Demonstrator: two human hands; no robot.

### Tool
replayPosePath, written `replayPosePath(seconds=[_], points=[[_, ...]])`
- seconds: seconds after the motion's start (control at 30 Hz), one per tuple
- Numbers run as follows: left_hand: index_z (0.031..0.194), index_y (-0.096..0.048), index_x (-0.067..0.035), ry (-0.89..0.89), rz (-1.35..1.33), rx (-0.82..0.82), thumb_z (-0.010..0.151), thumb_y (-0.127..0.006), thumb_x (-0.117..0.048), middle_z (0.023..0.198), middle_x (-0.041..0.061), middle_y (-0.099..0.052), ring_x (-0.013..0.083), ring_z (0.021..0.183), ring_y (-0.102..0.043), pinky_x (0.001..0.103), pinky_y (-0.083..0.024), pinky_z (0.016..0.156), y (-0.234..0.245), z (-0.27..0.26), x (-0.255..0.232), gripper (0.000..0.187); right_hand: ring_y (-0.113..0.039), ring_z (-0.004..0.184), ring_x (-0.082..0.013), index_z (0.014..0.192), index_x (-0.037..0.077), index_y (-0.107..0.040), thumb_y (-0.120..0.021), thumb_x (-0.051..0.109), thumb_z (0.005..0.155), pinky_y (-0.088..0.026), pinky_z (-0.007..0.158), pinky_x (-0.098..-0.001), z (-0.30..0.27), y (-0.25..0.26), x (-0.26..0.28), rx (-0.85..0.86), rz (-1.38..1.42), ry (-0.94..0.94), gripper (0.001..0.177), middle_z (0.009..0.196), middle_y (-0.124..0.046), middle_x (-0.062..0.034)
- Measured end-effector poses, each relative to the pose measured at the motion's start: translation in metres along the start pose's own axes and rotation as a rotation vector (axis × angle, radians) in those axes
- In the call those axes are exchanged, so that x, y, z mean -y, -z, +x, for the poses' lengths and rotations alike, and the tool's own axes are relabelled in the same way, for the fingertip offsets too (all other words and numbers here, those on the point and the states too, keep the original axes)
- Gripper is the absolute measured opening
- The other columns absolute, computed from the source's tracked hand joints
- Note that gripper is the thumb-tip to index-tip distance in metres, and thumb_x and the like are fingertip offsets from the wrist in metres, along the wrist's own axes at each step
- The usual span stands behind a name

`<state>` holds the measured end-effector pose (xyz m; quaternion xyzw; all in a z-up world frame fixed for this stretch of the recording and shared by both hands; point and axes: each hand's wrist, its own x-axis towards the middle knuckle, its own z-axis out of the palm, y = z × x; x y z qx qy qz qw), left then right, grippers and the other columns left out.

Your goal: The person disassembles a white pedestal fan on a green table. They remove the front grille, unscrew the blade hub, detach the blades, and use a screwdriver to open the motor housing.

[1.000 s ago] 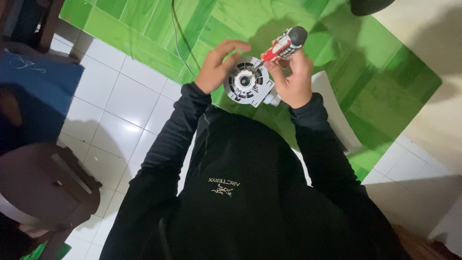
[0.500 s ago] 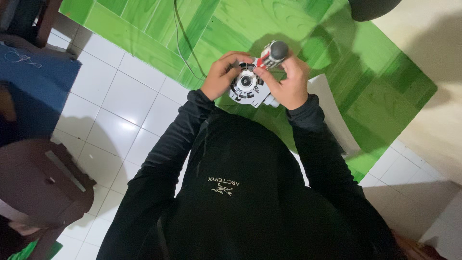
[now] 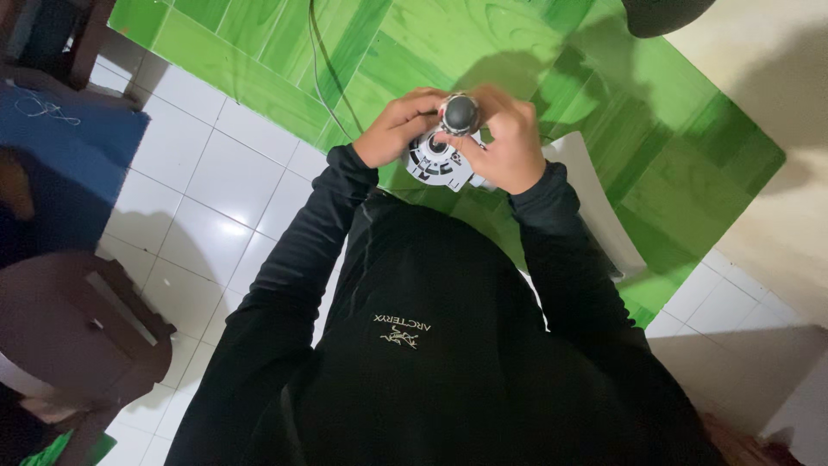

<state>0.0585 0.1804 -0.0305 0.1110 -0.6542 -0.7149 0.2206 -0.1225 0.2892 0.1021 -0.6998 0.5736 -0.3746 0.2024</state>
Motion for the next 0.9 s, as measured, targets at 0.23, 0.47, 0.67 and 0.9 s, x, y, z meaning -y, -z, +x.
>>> replayPosePath(seconds=[0.23,0.47,0.67,0.9], points=[[0.139,-0.063,-0.003,0.014,-0.118,0.082,0.102,-0.054,0.004,0.151,0.014,-0.052,0.0257,0.135,-0.056,0.037,-0.044,0.116,0.006,0.001,-0.006,0.039,-0.072,0.082,-0.0244,0.107,0.003,-0.07,-0.086,0.02,0.093,-0.055,0.074,-0.0369,0.012,0.014,-0.003,0.146,-0.004,0.008,0.027,0.094,-0.072,-0.011],[0.131,-0.069,-0.003,0.032,-0.087,0.143,0.103,-0.066,0.004,0.12,0.008,-0.073,0.0152,0.108,-0.066,0.032,-0.054,0.102,0.007,0.01,-0.02,0.03,-0.073,0.08,-0.0262,0.109,0.006,-0.073,-0.08,0.019,0.098,-0.055,0.072,-0.037,0.018,0.019,-0.011,0.261,-0.014,0.024,0.018,0.096,-0.075,-0.0126],[0.121,-0.073,0.0,-0.004,-0.192,0.035,0.099,-0.073,0.001,0.114,0.007,-0.075,0.0109,0.101,-0.069,0.029,-0.057,0.094,-0.001,0.013,-0.014,0.022,-0.072,0.081,-0.0255,0.125,0.005,-0.07,-0.072,0.017,0.102,-0.056,0.073,-0.0374,0.018,0.027,-0.022,0.387,0.005,0.035,0.026,0.1,-0.073,-0.0127],[0.114,-0.076,0.0,-0.015,-0.113,-0.128,0.094,-0.078,0.002,0.104,0.007,-0.078,0.0115,0.092,-0.072,0.03,-0.061,0.087,-0.007,0.012,0.001,0.02,-0.071,0.106,-0.0284,0.137,-0.001,-0.058,-0.083,0.041,0.098,-0.058,0.085,-0.0373,0.026,0.022,-0.021,0.159,0.043,0.2,0.063,0.117,-0.069,-0.0166]])
